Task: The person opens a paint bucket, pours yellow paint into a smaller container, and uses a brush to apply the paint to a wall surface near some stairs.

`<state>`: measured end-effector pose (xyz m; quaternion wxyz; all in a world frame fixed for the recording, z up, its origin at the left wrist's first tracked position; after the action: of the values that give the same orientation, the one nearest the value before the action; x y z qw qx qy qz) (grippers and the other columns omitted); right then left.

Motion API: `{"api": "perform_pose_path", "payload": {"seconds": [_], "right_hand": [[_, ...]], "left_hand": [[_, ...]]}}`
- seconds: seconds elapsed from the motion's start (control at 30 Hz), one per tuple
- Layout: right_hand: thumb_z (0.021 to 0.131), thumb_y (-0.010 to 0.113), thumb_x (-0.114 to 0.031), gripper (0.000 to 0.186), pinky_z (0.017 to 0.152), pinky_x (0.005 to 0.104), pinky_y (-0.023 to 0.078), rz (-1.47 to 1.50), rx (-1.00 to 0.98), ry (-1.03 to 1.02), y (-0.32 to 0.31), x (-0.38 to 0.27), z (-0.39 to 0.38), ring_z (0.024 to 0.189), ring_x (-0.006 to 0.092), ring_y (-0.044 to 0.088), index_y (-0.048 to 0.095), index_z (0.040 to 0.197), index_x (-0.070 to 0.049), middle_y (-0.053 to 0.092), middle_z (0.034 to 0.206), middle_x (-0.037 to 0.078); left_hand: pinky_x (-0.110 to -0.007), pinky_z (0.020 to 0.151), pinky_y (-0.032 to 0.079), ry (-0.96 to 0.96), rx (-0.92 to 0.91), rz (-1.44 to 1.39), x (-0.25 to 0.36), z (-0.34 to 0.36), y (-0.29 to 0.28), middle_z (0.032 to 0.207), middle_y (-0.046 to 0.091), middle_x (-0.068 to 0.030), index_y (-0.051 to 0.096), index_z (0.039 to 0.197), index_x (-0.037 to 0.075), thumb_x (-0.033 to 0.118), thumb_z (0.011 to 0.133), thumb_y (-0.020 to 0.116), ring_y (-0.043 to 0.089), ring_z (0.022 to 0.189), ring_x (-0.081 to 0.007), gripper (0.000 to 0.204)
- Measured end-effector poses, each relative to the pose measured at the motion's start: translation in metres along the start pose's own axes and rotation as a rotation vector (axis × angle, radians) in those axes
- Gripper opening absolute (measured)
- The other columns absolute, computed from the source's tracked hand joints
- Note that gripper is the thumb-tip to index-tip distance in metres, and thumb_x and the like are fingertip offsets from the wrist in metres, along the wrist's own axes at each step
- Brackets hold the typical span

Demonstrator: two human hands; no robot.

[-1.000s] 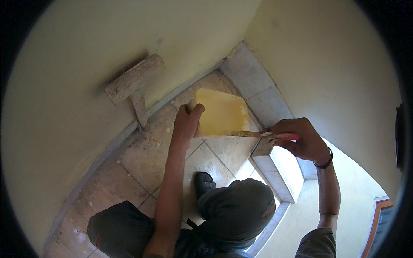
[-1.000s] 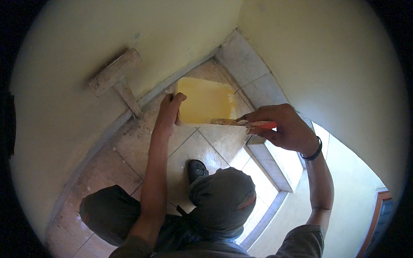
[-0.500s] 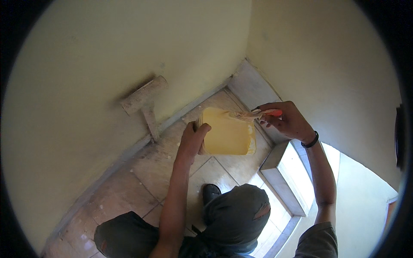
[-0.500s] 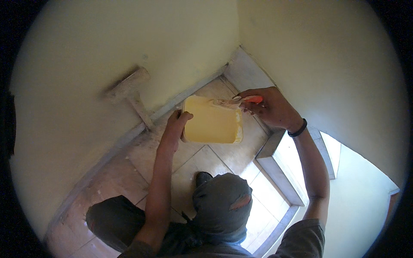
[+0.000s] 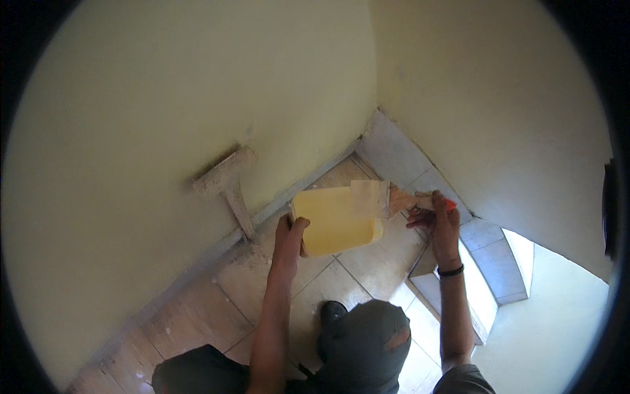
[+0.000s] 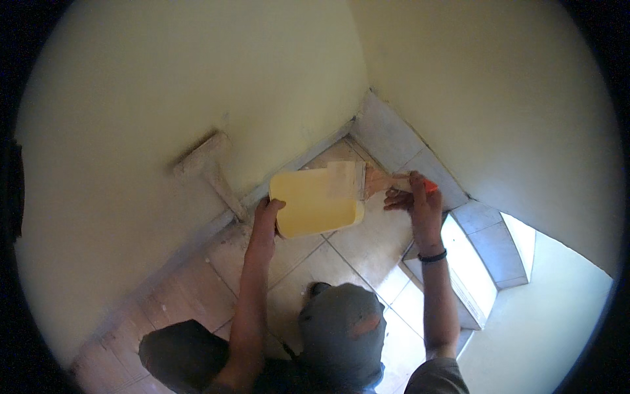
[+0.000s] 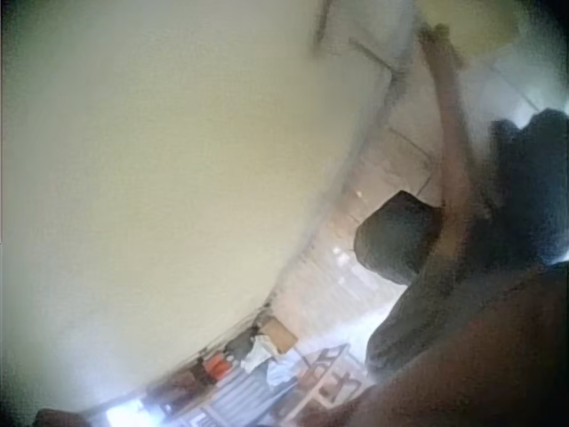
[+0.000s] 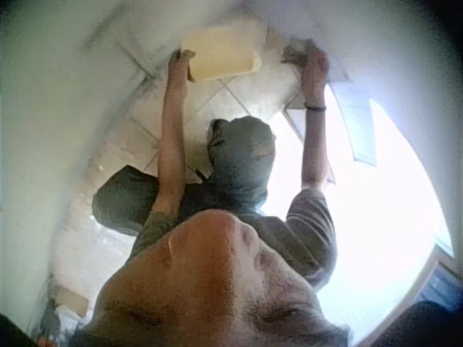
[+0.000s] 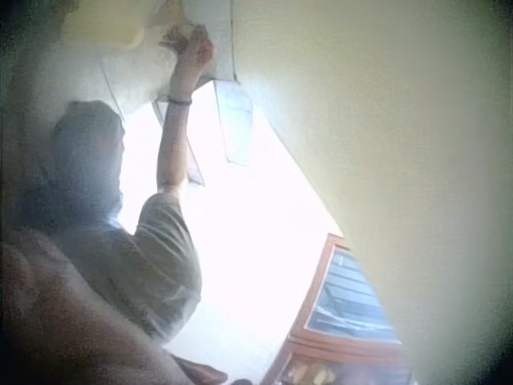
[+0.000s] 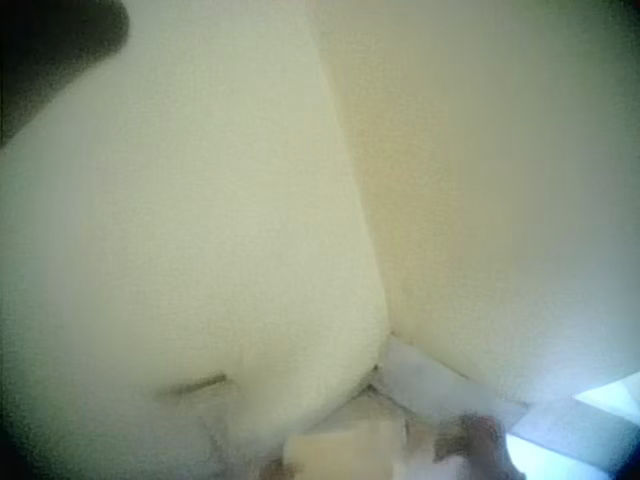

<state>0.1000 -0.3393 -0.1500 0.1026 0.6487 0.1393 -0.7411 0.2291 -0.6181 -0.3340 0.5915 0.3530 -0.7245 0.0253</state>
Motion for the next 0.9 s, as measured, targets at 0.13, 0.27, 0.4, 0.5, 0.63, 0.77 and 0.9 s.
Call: {"api": "perform_pose_path", "payload": {"seconds": [0.13, 0.27, 0.4, 0.5, 0.63, 0.77, 0.9], "right_hand": [[0.11, 0.054, -0.037, 0.04, 0.07, 0.0383, 0.065, 0.375, 0.091, 0.15, 0.006, 0.067, 0.006, 0.082, 0.0272, 0.076, 0.063, 0.117, 0.002, 0.075, 0.098, 0.021], [0.109, 0.055, -0.037, 0.039, 0.074, 0.041, 0.065, 0.492, 0.108, 0.175, 0.03, 0.096, 0.032, 0.087, 0.029, 0.076, 0.062, 0.119, 0.001, 0.075, 0.103, 0.022], [0.108, 0.056, -0.036, 0.037, 0.083, 0.043, 0.065, 0.727, 0.05, 0.028, 0.081, 0.079, 0.086, 0.099, 0.0305, 0.075, 0.061, 0.119, -0.001, 0.074, 0.109, 0.022], [0.108, 0.058, -0.037, 0.036, 0.085, 0.0425, 0.065, 0.895, 0.049, -0.068, 0.116, 0.054, 0.121, 0.104, 0.0308, 0.074, 0.06, 0.12, -0.002, 0.073, 0.112, 0.021], [0.107, 0.059, -0.04, 0.041, 0.087, 0.0422, 0.065, 1.085, 0.076, -0.091, 0.15, 0.087, 0.152, 0.105, 0.0303, 0.074, 0.059, 0.122, -0.002, 0.073, 0.115, 0.02], [0.106, 0.059, -0.041, 0.043, 0.089, 0.0426, 0.065, 1.089, 0.194, 0.046, 0.151, 0.163, 0.153, 0.105, 0.0291, 0.074, 0.059, 0.121, -0.001, 0.072, 0.116, 0.02], [0.107, 0.059, -0.039, 0.042, 0.088, 0.0419, 0.065, 0.978, 0.276, 0.156, 0.129, 0.23, 0.129, 0.103, 0.029, 0.074, 0.059, 0.12, 0.001, 0.072, 0.112, 0.02]], "left_hand": [[-0.036, 0.095, 0.047, 0.016, 0.079, -0.02, -0.004, -0.002, -0.001, 0.126, 0.058, -0.0179, 0.046, 0.138, -0.009, 0.034, 0.088, 0.065, 0.059, 0.113, -0.0245, 0.068], [-0.036, 0.099, 0.045, -0.015, 0.135, -0.056, -0.024, 0.004, -0.016, 0.125, 0.057, -0.0153, 0.047, 0.137, -0.007, 0.033, 0.089, 0.064, 0.056, 0.116, -0.0233, 0.065], [-0.036, 0.102, 0.043, 0.093, 0.208, -0.139, -0.031, 0.009, -0.041, 0.125, 0.058, -0.0121, 0.048, 0.139, -0.003, 0.029, 0.089, 0.063, 0.055, 0.119, -0.0222, 0.061], [-0.036, 0.106, 0.042, 0.137, 0.251, -0.193, -0.037, 0.009, -0.06, 0.13, 0.058, -0.0115, 0.047, 0.142, -0.001, 0.024, 0.088, 0.063, 0.054, 0.123, -0.0236, 0.062], [-0.037, 0.111, 0.04, 0.074, 0.303, -0.208, -0.069, -0.002, -0.094, 0.136, 0.057, -0.0115, 0.044, 0.148, 0.0, 0.018, 0.085, 0.062, 0.053, 0.129, -0.0263, 0.067], [-0.038, 0.111, 0.041, 0.024, 0.337, -0.206, -0.108, -0.023, -0.123, 0.135, 0.057, -0.0117, 0.044, 0.148, 0.0, 0.018, 0.085, 0.061, 0.054, 0.128, -0.0265, 0.068], [-0.039, 0.111, 0.042, -0.045, 0.316, -0.153, -0.15, -0.042, -0.147, 0.135, 0.057, -0.0119, 0.044, 0.148, 0.0, 0.019, 0.085, 0.061, 0.055, 0.127, -0.0268, 0.068]]}}
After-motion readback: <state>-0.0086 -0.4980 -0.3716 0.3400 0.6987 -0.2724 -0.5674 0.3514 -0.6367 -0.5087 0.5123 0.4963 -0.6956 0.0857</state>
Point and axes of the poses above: each hand's wrist, its own z-axis towards the middle knuckle, its own y-axis out of the palm, x = y × z, the point moved 7 cm from there along z, towards the middle knuckle
